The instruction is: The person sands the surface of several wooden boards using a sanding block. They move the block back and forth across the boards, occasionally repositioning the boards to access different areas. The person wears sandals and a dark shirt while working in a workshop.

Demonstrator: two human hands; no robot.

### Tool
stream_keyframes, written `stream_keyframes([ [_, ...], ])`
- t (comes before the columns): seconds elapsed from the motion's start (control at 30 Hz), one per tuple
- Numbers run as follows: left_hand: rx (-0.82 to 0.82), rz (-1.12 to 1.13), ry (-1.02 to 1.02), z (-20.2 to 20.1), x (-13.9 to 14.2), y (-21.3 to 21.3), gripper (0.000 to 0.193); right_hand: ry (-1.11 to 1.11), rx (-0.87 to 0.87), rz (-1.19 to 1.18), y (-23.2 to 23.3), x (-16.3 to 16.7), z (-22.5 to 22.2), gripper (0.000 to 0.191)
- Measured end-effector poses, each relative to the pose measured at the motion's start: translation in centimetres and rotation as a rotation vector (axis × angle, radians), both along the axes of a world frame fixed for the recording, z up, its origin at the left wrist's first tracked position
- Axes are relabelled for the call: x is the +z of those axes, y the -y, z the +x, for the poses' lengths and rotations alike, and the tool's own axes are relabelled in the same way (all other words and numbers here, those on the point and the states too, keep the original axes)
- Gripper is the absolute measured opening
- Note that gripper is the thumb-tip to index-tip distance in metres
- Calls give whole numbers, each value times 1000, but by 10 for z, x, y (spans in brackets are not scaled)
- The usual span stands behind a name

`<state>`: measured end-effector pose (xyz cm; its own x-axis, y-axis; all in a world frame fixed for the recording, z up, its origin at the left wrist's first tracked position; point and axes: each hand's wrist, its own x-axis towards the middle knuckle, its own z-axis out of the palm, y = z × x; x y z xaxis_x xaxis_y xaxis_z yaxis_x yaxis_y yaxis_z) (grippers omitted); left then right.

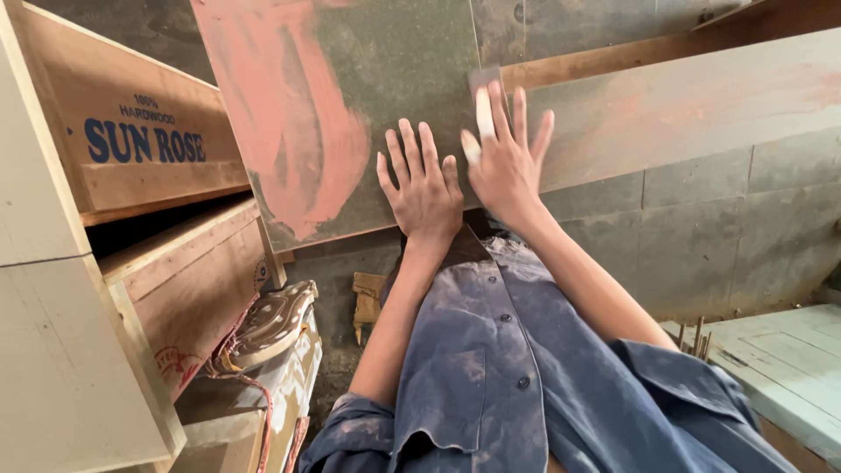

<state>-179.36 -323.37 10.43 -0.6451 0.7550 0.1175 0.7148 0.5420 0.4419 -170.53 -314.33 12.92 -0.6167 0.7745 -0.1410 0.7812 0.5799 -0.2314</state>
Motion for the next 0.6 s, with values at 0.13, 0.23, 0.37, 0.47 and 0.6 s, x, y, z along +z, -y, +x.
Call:
stream_keyframes([
  [0.13,10,-13,8,-1,-2,-1,55,-77,42,1,-8,2,-7,68],
  [0.23,5,-6,9,-2,-4,-2,55,53,24,-35,-18,5,-4,62],
  [0.37,5,8,34,-3,-5,0,55,-118,-36,56,-20,4,1,62],
  [0.47,3,34,32,-5,-5,2,56,-127,92,52,-15,-2,3,62],
  [0.6,-7,17,37,-6,-6,4,57,-67,-11,43,-6,-8,-4,58],
])
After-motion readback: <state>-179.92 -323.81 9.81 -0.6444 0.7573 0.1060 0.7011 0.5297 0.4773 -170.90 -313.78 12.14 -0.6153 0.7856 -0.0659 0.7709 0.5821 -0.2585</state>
